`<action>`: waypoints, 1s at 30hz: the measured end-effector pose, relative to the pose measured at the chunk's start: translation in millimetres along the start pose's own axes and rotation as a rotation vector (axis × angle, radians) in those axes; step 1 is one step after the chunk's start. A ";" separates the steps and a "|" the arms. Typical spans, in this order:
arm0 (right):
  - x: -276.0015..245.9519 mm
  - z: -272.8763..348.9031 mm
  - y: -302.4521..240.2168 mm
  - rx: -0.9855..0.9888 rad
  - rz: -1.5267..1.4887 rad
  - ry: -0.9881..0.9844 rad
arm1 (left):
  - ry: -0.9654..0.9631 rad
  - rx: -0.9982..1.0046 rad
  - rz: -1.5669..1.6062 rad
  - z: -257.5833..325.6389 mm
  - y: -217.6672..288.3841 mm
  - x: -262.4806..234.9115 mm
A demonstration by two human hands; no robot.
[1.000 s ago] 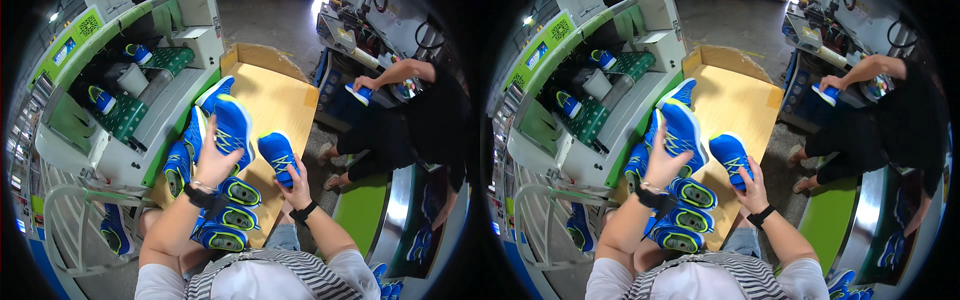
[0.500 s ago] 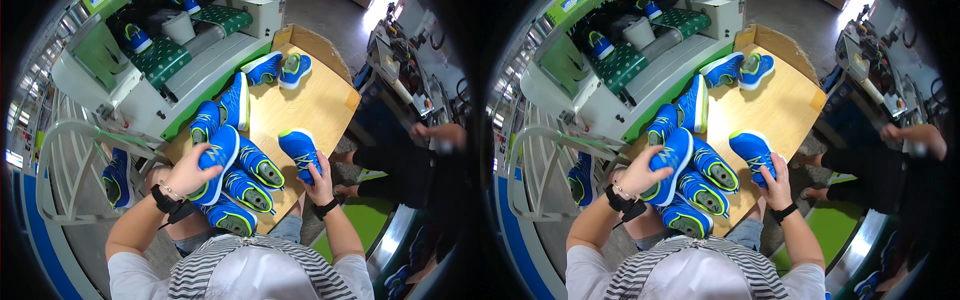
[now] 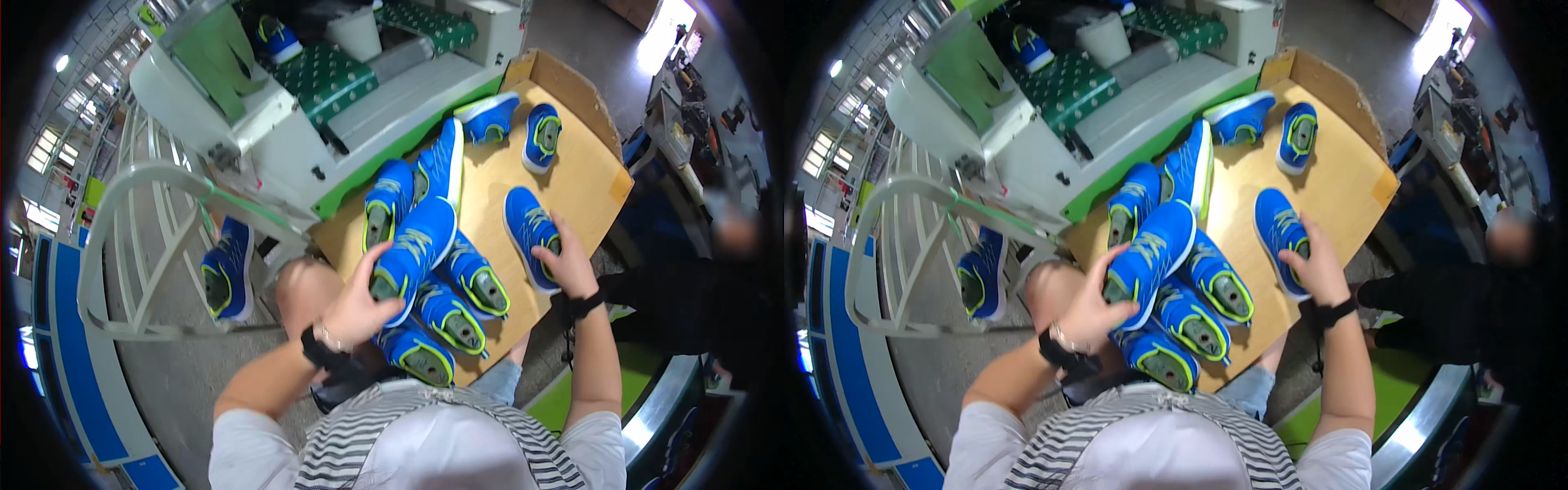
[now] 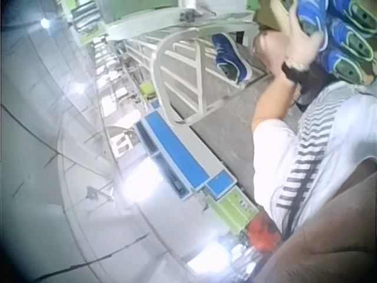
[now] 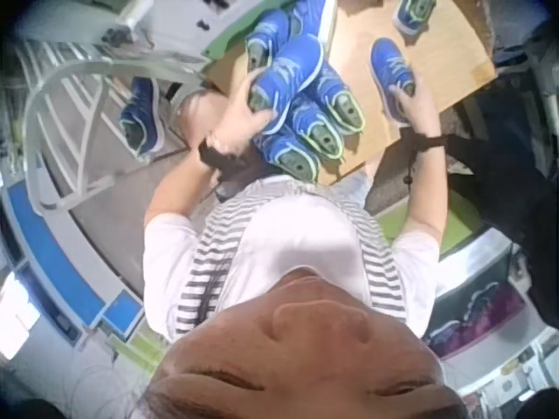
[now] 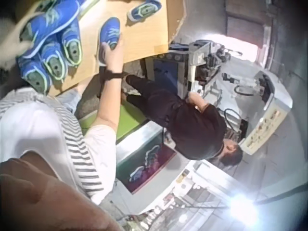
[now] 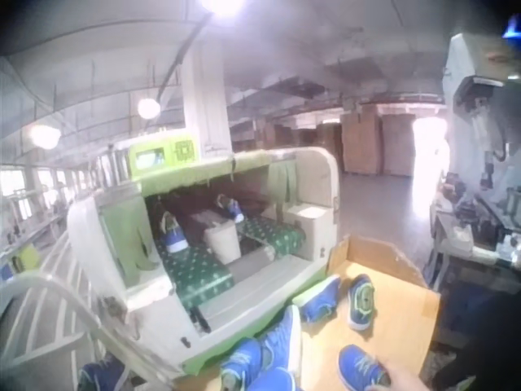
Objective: The recorder is seen inspecting blue athletic shoes, adjusting laces and inserts, and then loading them into a green processing machine.
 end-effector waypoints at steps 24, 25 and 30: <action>-25.1 -214.7 -216.6 -0.388 -0.533 0.346 | 0.991 0.626 -0.066 -189.5 184.5 -106.0; -14.7 -251.0 -229.8 -0.417 -0.453 0.406 | 1.117 0.630 -0.193 -203.5 190.1 -110.4; 80.1 -364.3 -219.1 -0.234 -0.112 0.307 | 1.140 0.453 -0.263 -250.5 165.9 -111.7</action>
Point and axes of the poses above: each hand's wrist, its own z-axis away from the middle knuckle, its own x-axis out of the palm, y = z × x, the point moved 5 cm from there along -z, towards the middle knuckle, and after that the axes turned 8 degrees about y, right-handed, at the moved point
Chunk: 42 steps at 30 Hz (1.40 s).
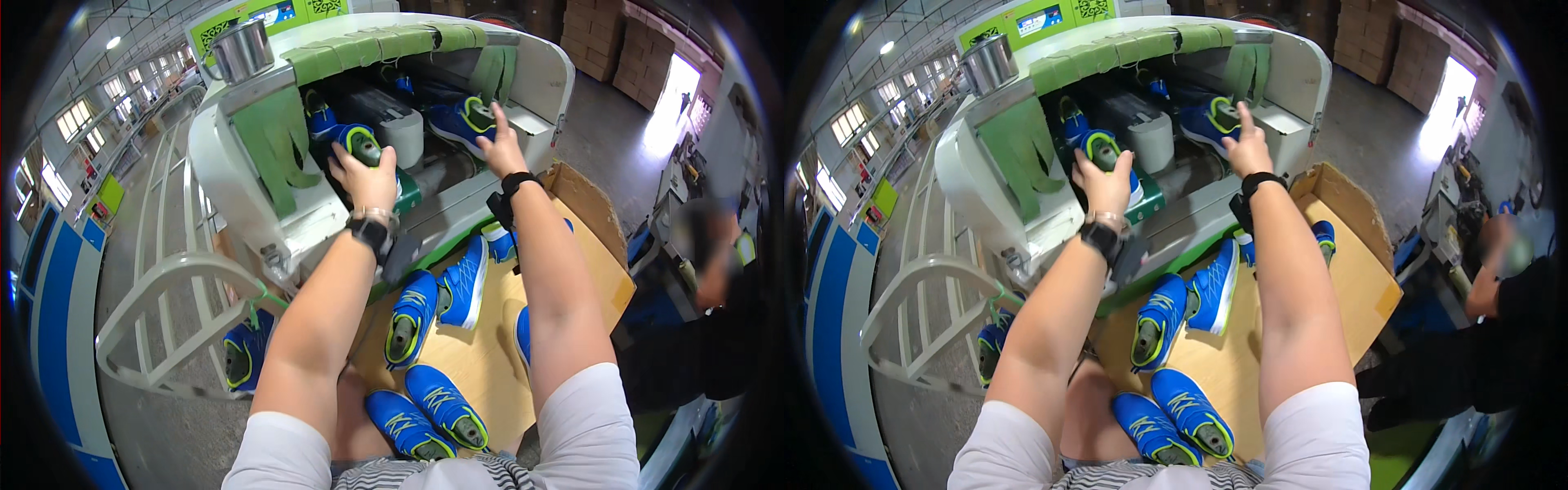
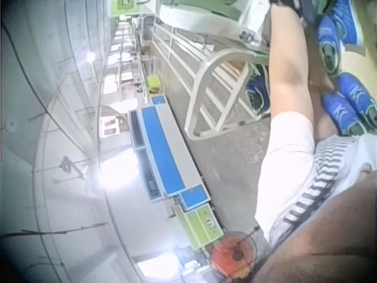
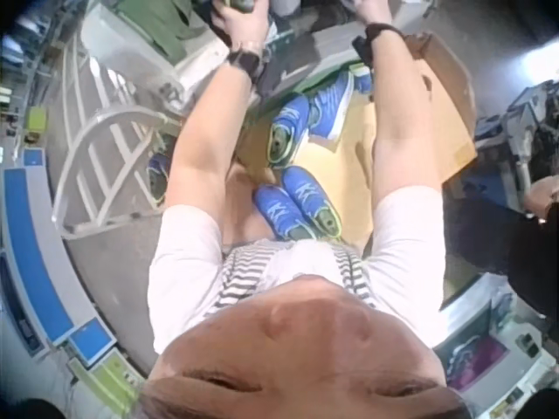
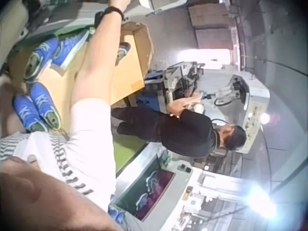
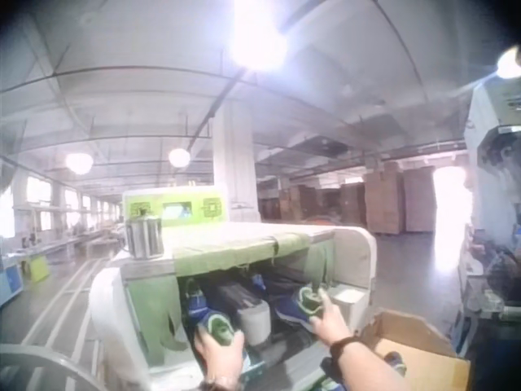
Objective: The recorder is seen inspecting blue athletic shoes, adjusting laces and inserts, and then loading them into a green processing machine.
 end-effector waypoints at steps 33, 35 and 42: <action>-180.5 370.1 -72.3 -0.103 -0.289 -0.232 | -1.035 -0.361 0.744 287.2 29.5 -139.6; -176.6 402.4 -99.1 -0.255 -0.464 -0.363 | -0.932 -0.634 0.632 281.4 17.8 -147.7; -138.7 495.3 -7.8 0.301 -0.338 -0.573 | -0.841 0.168 0.378 253.5 -11.8 -210.1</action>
Point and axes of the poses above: each hand's wrist, its own z-axis away from the middle knuckle, its own x-axis out of the palm, y = z × x, the point moved 5 cm from there along -z, towards the middle knuckle, and after that the axes turned 8 degrees about y, right-handed, at the moved point
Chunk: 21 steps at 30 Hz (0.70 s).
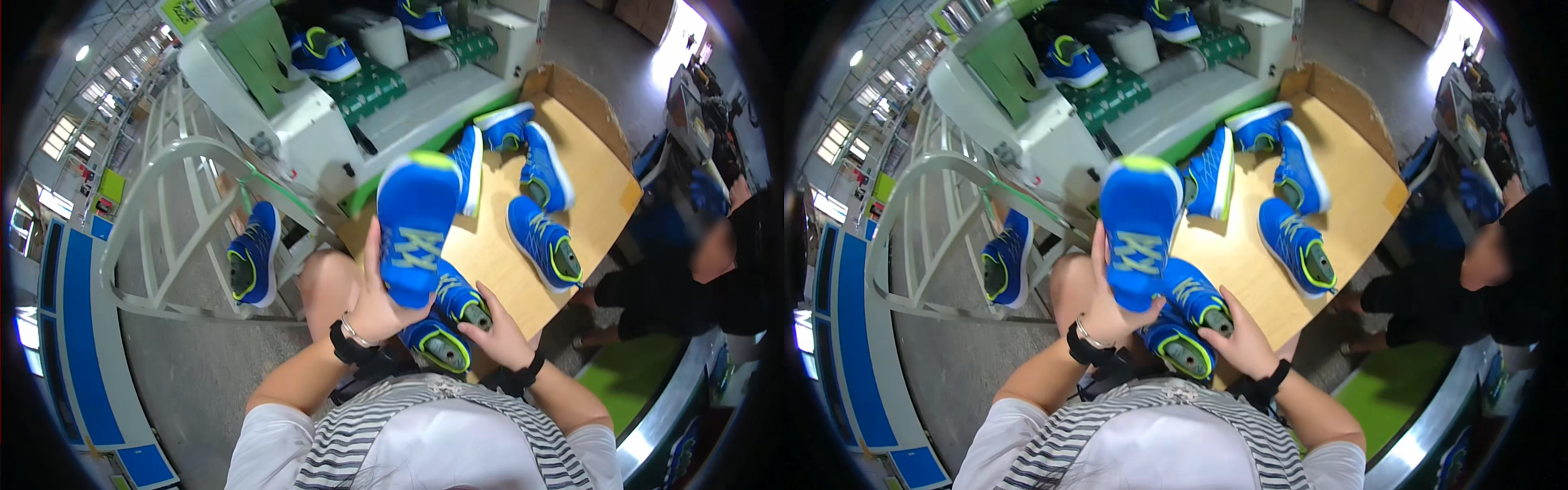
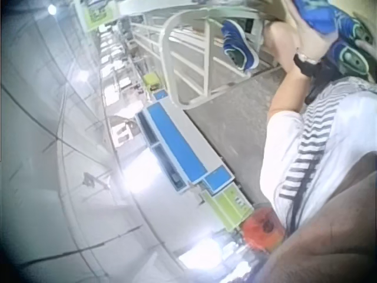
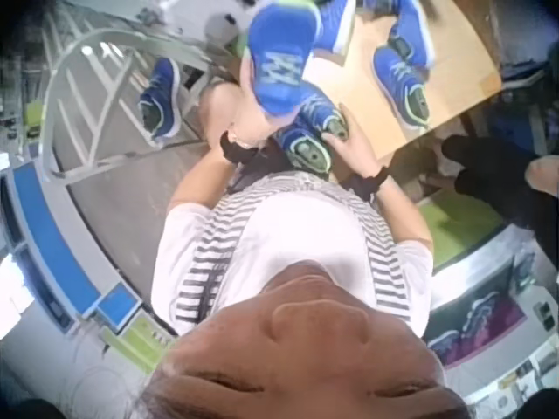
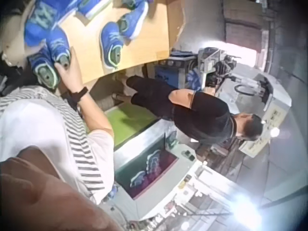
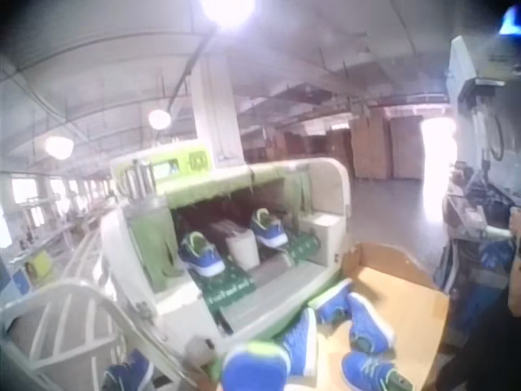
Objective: The recorder is seen inspecting blue athletic shoes, adjusting laces and inserts, and then loading them into a green processing machine.
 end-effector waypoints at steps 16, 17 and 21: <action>-122.3 -52.2 -53.2 -0.257 -0.369 0.545 | 0.008 -0.292 0.299 -45.9 -5.1 -18.0; -126.5 -62.4 -57.1 -0.302 -0.356 0.530 | -0.005 -0.408 0.386 -59.9 0.5 -20.4; -152.2 -130.4 -84.3 -0.345 -0.367 0.527 | -0.011 -0.745 0.818 -122.7 8.4 -20.7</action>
Point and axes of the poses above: each hand's wrist, its own z-axis away from the middle knuckle, its own x-axis out of the palm, y = z × x, the point moved 5 cm from there along -z, towards the middle knuckle, and after that the axes turned 8 degrees about y, right-handed, at the moved point
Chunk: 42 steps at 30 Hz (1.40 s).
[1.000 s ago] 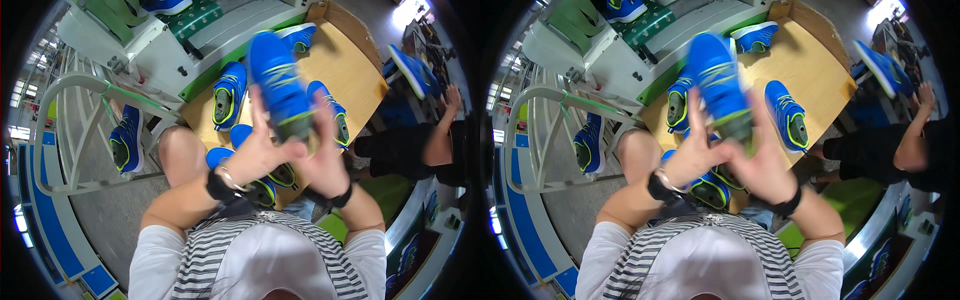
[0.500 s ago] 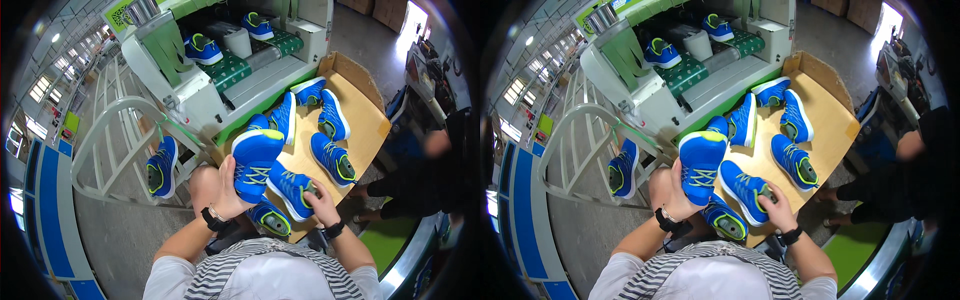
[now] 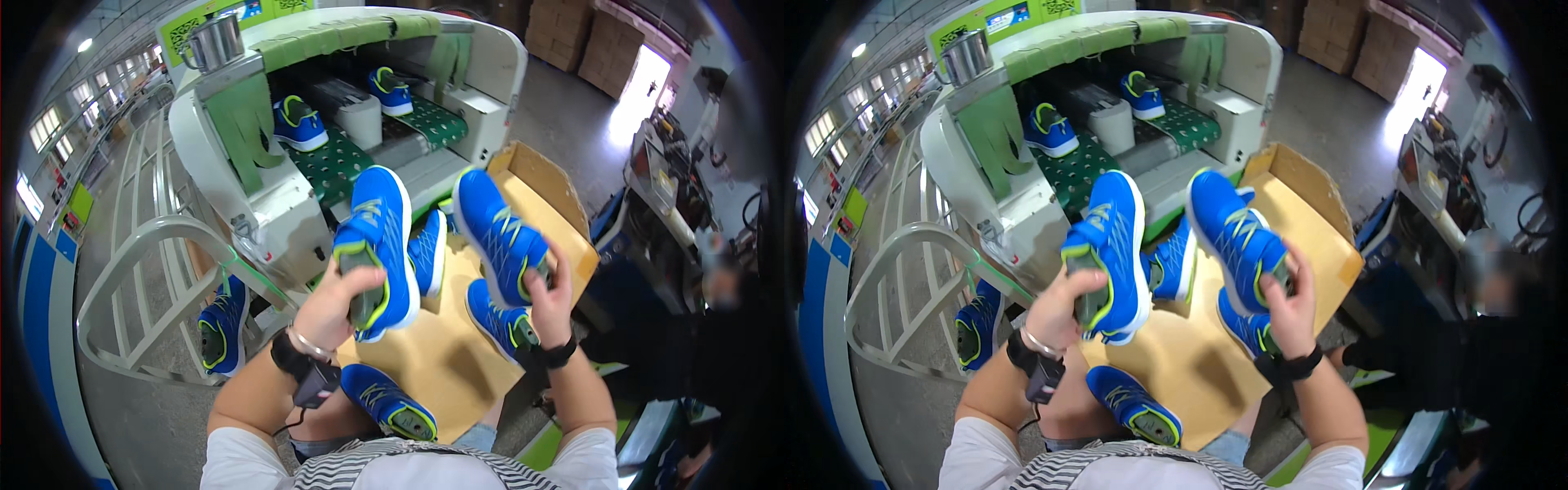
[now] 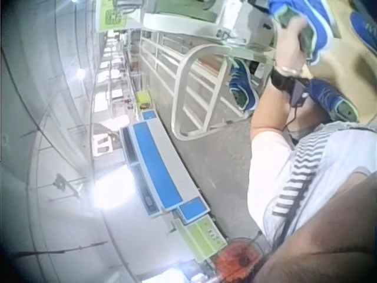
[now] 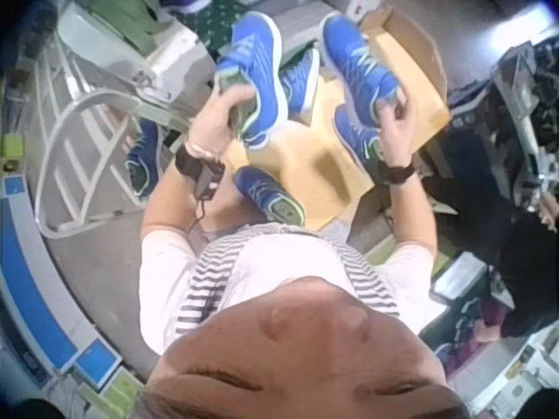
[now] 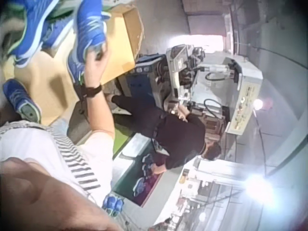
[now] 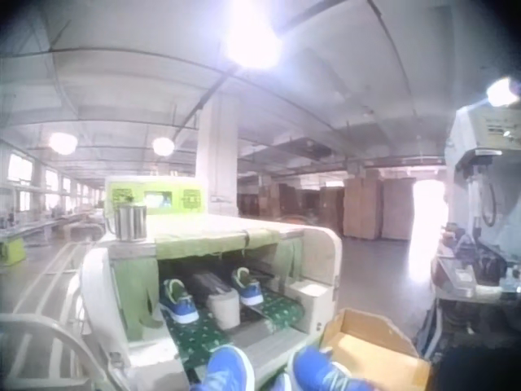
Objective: The recorder is seen inspecting blue athletic shoes, adjusting laces and inserts, and then loading them into a green processing machine.
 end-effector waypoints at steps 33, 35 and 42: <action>-27.1 128.9 44.2 0.222 0.809 -0.736 | 0.298 0.886 -1.381 -51.9 -33.5 -31.5; -16.9 136.6 30.8 0.197 0.805 -0.864 | 0.294 0.698 -1.377 -38.0 -53.2 -76.1; 8.4 -12.4 106.5 -0.278 0.823 -0.360 | 0.310 0.008 -0.810 -42.8 -123.4 -118.0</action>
Point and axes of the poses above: each hand's wrist, its own z-axis away from the middle knuckle, its own x-axis out of the palm, y = z × x, the point moved 5 cm from there along -z, towards the middle knuckle, and after that the axes turned 8 degrees about y, right-handed, at the moved point
